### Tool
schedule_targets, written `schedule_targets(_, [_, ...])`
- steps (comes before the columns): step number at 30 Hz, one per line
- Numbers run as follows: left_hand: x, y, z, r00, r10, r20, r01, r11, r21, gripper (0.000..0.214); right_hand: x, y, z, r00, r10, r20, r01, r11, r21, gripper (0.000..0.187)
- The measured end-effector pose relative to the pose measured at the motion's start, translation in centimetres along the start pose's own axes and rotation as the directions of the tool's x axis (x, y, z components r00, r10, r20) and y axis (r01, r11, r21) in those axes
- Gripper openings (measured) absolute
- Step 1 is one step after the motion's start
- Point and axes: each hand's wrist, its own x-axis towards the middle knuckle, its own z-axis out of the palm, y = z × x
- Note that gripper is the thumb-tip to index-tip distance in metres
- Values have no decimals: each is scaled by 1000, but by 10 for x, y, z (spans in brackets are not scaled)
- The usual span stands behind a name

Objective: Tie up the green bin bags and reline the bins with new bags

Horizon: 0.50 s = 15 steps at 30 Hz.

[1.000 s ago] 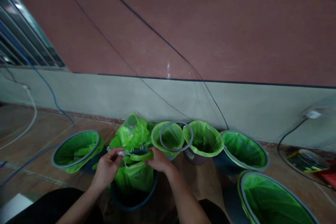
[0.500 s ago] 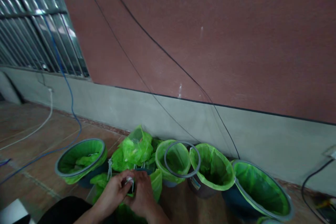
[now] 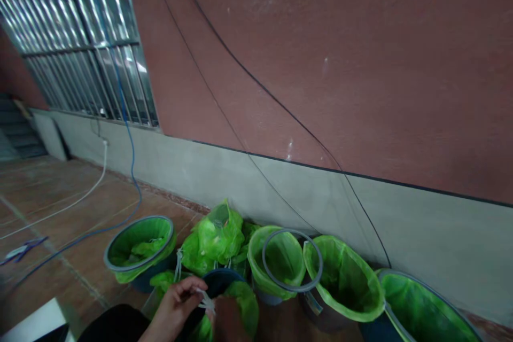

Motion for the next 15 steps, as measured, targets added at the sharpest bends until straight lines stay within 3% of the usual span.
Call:
schedule_targets(3, [-1, 3, -8, 998, -22, -51, 20, 999, -39, 20, -4, 9, -4, 999, 46, 15, -44, 992, -119, 22])
schedule_targets(8, [0, 11, -14, 990, -56, -128, 41, 993, -115, 24, -16, -1, -17, 998, -39, -40, 41, 998, 51, 35])
schedule_targets(12, [-3, 22, -4, 1000, -6, -24, 3, 995, -102, 23, -19, -37, -32, 977, -142, -161, 193, 913, 360, 56])
schedule_targets(15, [-6, 28, 11, 995, 39, 88, -30, 994, -104, 22, -16, -58, -39, 961, -198, -193, 275, 771, 575, 34])
